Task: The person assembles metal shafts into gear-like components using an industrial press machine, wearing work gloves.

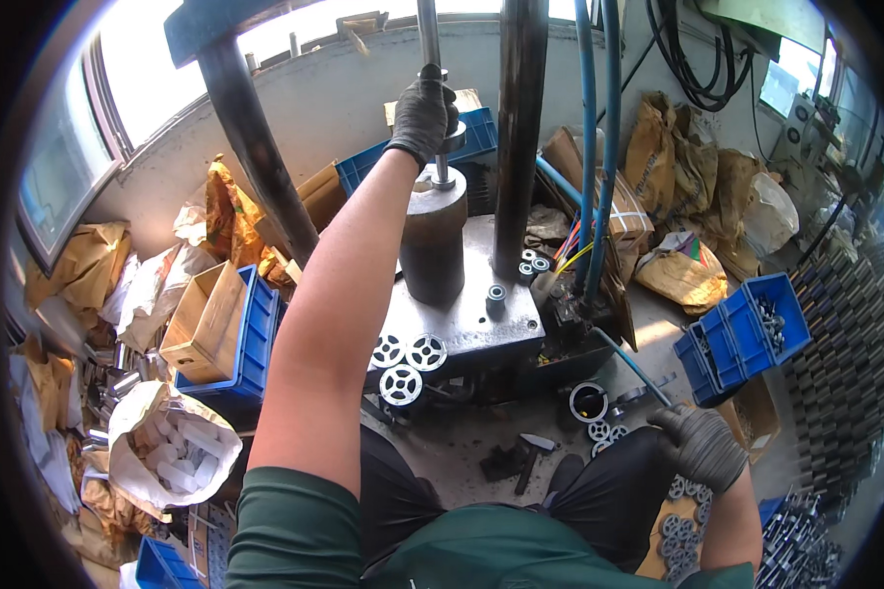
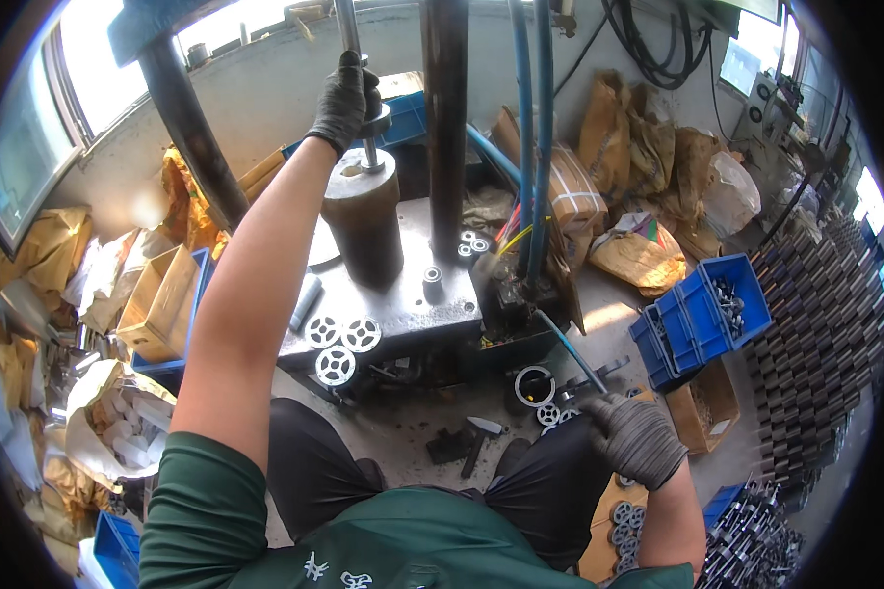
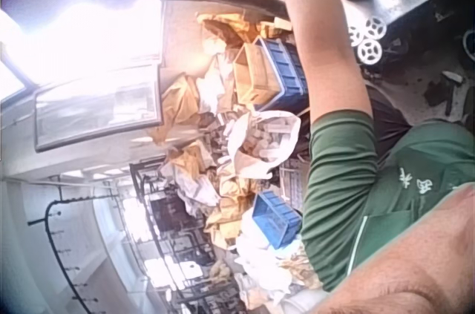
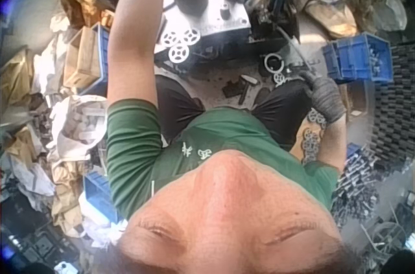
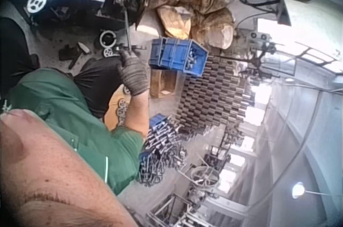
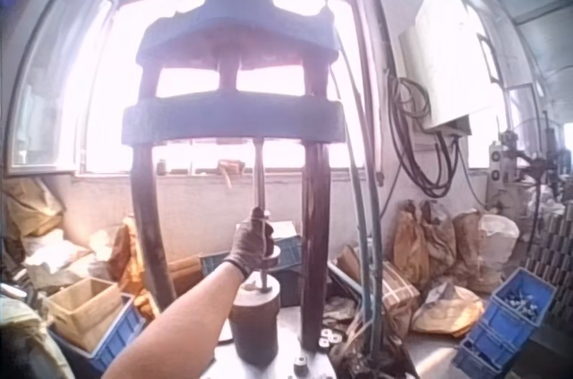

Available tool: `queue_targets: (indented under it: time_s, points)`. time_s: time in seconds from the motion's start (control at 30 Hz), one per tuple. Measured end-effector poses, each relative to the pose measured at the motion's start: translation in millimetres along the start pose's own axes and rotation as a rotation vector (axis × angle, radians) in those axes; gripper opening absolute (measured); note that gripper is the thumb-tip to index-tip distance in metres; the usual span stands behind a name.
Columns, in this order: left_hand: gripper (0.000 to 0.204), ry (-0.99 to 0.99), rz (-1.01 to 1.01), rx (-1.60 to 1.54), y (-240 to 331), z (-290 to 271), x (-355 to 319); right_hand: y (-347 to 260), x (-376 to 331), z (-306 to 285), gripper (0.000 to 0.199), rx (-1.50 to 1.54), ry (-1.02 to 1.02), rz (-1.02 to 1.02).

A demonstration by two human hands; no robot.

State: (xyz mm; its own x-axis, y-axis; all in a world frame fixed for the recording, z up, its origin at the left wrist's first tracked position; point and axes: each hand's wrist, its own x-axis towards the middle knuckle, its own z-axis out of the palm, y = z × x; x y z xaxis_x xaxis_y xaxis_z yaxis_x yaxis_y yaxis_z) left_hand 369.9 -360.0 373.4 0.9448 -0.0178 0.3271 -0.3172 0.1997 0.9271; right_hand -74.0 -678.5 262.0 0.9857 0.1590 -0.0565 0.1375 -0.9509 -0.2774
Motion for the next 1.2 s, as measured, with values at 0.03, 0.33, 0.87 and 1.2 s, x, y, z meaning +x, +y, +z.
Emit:
queue_targets:
  time_s: [0.03, 0.33, 0.87, 1.2]
  points:
    - [0.066, 0.004, -0.034, -0.014, 0.0, -1.6, 0.6, -3.1, 12.5, -8.8, 0.031, 0.001, 0.115, -0.024]
    - [0.059, -0.005, -0.013, -0.032, 0.2, 7.5, -1.3, 10.7, 152.7, -76.4, 0.038, 0.072, 0.888, -0.081]
    - [0.059, 0.033, -0.039, 0.035, 2.5, 8.8, -2.4, 14.0, -4.6, 16.6, 0.031, -0.066, -0.125, -0.034]
    - [0.055, 0.007, -0.012, 0.04, 5.4, 2.3, -4.1, 8.2, 2.9, 5.0, 0.031, 0.032, 0.005, -0.021]
